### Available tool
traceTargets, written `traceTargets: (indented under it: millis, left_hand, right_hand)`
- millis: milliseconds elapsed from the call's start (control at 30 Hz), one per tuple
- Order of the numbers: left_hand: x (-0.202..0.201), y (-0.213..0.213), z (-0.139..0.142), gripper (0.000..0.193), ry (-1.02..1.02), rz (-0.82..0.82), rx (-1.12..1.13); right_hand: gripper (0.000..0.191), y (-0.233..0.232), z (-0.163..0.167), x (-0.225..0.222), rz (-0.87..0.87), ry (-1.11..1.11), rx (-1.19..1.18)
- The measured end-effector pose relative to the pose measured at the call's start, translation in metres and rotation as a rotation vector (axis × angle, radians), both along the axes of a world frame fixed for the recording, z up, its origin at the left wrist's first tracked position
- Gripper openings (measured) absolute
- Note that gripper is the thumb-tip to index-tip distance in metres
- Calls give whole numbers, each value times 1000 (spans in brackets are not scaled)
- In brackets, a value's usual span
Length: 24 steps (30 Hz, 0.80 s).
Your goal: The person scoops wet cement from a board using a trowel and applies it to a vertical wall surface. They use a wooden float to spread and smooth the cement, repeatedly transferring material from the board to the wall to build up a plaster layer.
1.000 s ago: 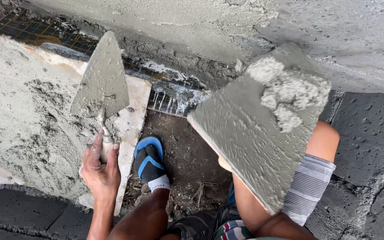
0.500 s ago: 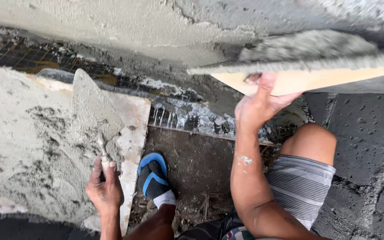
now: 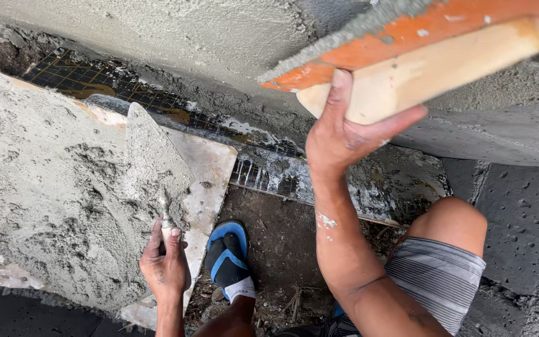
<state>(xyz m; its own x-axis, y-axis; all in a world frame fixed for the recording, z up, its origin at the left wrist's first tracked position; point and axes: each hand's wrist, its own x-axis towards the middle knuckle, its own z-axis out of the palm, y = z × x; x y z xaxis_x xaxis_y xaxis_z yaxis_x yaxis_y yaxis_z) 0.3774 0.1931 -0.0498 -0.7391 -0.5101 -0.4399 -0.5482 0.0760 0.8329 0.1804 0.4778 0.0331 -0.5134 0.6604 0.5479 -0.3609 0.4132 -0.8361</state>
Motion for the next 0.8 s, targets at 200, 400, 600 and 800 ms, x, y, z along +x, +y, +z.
traceTargets:
  millis: [200, 400, 600, 800]
  left_hand:
    - [-2, 0, 0, 44, 77, 49, 98]
    - [4, -3, -2, 46, 93, 26, 73]
    - [1, -1, 3, 47, 74, 23, 59]
    - [1, 1, 7, 46, 69, -3, 16]
  right_hand:
    - [52, -38, 23, -26, 45, -47, 35]
    - [51, -69, 27, -45, 31, -3, 62]
    - [52, -107, 41, -57, 59, -71, 76]
    - [61, -159, 44, -70, 201, -118, 96]
